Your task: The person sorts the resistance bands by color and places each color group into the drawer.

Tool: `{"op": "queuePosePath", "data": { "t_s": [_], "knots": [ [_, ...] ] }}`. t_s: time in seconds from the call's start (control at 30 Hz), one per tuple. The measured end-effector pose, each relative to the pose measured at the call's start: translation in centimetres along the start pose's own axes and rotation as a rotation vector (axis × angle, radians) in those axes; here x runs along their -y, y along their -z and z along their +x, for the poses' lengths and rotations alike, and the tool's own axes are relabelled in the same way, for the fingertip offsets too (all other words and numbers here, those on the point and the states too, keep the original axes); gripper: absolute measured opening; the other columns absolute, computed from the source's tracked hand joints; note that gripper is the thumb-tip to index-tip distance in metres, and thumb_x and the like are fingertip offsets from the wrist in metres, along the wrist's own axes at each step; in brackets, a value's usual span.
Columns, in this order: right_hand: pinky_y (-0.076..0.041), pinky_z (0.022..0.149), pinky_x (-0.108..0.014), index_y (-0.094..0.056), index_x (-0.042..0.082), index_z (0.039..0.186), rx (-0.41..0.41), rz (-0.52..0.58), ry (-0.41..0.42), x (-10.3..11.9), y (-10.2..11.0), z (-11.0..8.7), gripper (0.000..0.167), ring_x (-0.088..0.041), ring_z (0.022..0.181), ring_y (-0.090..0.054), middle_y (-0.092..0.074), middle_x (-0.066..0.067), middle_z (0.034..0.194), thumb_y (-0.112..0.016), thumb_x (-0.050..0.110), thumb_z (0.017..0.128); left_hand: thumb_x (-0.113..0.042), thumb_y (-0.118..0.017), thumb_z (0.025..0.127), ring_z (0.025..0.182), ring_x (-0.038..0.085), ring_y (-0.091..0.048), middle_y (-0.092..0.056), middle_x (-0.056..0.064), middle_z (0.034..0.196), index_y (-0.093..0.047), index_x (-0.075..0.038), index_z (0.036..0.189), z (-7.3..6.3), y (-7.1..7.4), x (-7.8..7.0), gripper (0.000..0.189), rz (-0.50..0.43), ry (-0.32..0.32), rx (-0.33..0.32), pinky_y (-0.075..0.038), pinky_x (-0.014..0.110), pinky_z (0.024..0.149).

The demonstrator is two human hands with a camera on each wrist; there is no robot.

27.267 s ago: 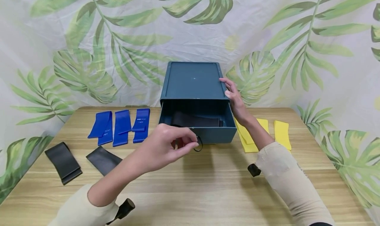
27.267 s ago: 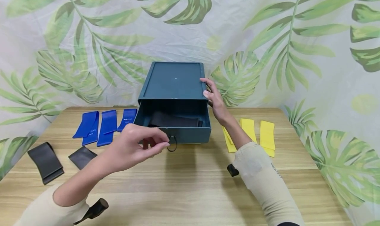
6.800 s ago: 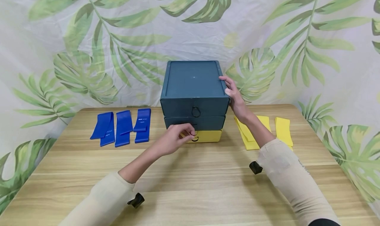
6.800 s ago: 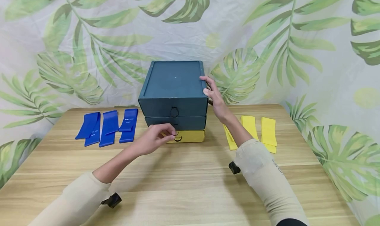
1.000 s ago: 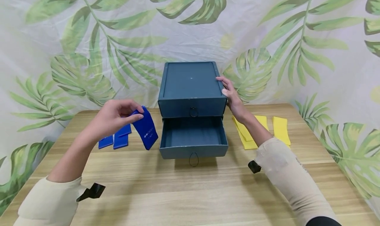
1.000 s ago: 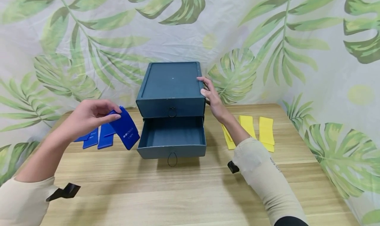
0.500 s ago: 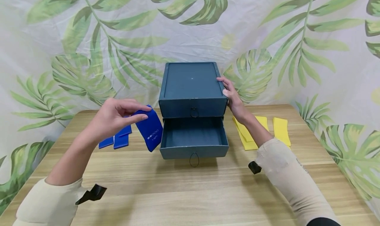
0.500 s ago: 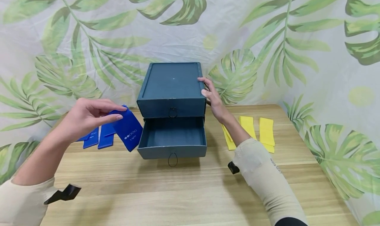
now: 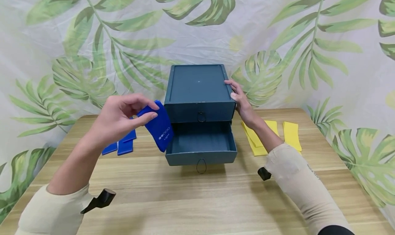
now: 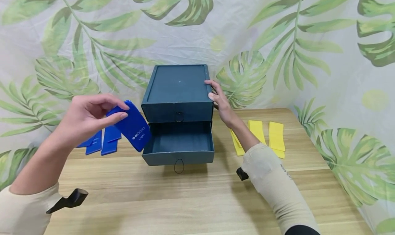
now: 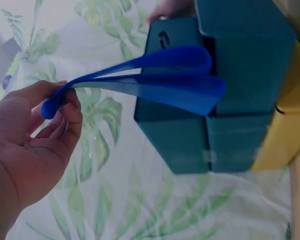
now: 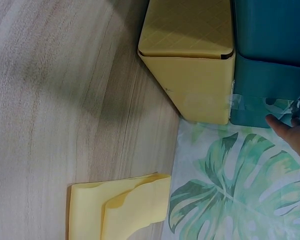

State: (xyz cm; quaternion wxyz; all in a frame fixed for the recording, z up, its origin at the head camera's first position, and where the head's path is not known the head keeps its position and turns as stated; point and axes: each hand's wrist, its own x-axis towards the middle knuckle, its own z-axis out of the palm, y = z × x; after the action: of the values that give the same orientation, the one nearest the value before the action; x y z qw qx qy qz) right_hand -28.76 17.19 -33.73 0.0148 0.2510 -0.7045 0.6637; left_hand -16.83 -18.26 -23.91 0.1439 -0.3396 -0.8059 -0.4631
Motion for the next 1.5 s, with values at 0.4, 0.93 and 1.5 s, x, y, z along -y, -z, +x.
{"op": "queuePosePath", "data": {
  "t_s": [0.4,0.93,1.5],
  "knots": [
    [-0.021,0.115,-0.068,-0.027,0.007,0.159,-0.003,0.003,0.001,0.2,-0.1,0.0,0.071,-0.036,0.152,-0.021,-0.008,-0.009,0.172,-0.037,0.038,0.096,0.01,-0.071,0.091,0.061,0.021,-0.065,-0.074,0.01,0.094,-0.076,0.007,0.108,2.7,-4.0,-2.8,0.018,-0.155,-0.002,0.024,-0.057,0.027,0.059],
    [-0.033,0.111,-0.058,-0.026,0.009,0.159,0.0,0.009,-0.016,0.2,0.0,0.0,0.066,-0.037,0.145,-0.031,-0.014,-0.012,0.17,-0.034,0.036,0.099,0.005,-0.067,0.096,0.061,0.017,-0.062,-0.066,0.01,0.088,-0.074,0.007,0.116,5.9,-10.3,-2.6,0.022,-0.144,-0.064,0.114,-0.054,0.029,0.061],
    [-0.031,0.111,-0.063,-0.027,0.01,0.159,0.002,0.012,0.001,0.1,-0.1,0.1,0.068,-0.039,0.144,-0.033,-0.016,-0.012,0.169,-0.035,0.037,0.097,-0.001,-0.071,0.096,0.08,0.027,-0.077,-0.077,0.014,0.091,-0.07,0.007,0.127,5.6,-12.8,-1.3,0.032,-0.196,0.142,0.329,-0.061,0.03,0.08]
  ]
}}
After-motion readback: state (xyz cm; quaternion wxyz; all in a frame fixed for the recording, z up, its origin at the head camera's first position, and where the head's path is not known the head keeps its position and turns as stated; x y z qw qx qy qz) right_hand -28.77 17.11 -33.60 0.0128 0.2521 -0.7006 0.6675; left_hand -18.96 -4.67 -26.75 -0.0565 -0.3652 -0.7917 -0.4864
